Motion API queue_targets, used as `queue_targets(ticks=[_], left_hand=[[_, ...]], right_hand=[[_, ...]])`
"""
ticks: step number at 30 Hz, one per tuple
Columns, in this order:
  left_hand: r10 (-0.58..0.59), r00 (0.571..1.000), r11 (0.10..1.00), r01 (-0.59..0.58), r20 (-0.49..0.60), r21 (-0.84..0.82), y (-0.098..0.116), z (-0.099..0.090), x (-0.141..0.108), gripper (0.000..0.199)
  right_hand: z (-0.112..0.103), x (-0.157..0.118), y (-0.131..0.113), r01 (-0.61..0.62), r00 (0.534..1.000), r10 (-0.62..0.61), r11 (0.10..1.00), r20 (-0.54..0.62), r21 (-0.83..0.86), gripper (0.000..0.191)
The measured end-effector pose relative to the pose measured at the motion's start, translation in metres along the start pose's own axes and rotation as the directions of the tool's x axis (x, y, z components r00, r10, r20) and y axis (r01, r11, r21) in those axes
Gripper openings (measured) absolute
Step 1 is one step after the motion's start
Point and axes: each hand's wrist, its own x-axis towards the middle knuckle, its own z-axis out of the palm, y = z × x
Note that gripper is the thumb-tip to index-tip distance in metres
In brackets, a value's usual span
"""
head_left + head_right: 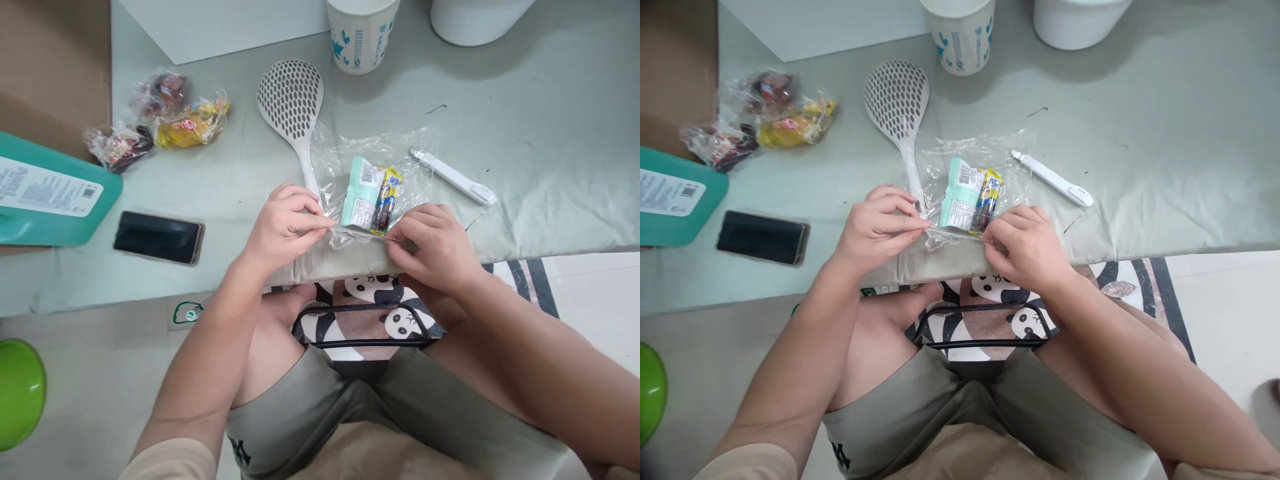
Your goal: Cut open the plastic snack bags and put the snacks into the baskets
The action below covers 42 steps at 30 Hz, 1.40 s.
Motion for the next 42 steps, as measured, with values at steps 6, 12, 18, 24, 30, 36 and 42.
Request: queue_targets(ticks=[6, 12, 18, 24, 30, 36, 42], left_hand=[[0.071, 0.995, 0.987, -0.081, 0.072, 0.136, 0.017, -0.002, -0.003, 0.032], [0.146, 0.986, 0.946, -0.164, 0.084, 0.280, 0.025, 0.013, -0.006, 0.025], [0.190, 0.979, 0.977, -0.181, -0.071, 0.110, 0.014, 0.005, -0.004, 0.013], [0.081, 0.992, 0.997, -0.081, -0.092, -0.003, 0.013, -0.011, -0.006, 0.012], [0.045, 0.966, 0.971, -0.102, -0.253, -0.216, 0.007, -0.024, -0.007, 0.018], [0.142, 0.989, 0.989, -0.144, 0.042, 0.038, 0.014, -0.011, -0.006, 0.028], [-0.006, 0.959, 0.975, -0.056, -0.283, -0.213, -0.001, -0.010, -0.005, 0.010]], right_hand=[[0.000, 0.000, 0.002, -0.043, 0.999, 0.043, 0.998, -0.004, 0.056, 0.011], [0.004, 0.000, 0.002, -0.026, 0.999, 0.028, 0.997, -0.031, 0.070, 0.011], [0.007, 0.002, 0.002, -0.072, 0.997, 0.069, 0.994, 0.034, 0.085, 0.010], [0.006, 0.003, 0.002, -0.084, 0.996, 0.080, 0.991, 0.048, 0.101, 0.009], [0.004, 0.004, 0.003, -0.092, 0.994, 0.084, 0.990, 0.073, 0.106, 0.012], [0.004, 0.004, 0.004, -0.090, 0.994, 0.084, 0.990, 0.065, 0.109, 0.011], [0.001, 0.003, 0.003, -0.112, 0.991, 0.101, 0.986, 0.089, 0.124, 0.010]])
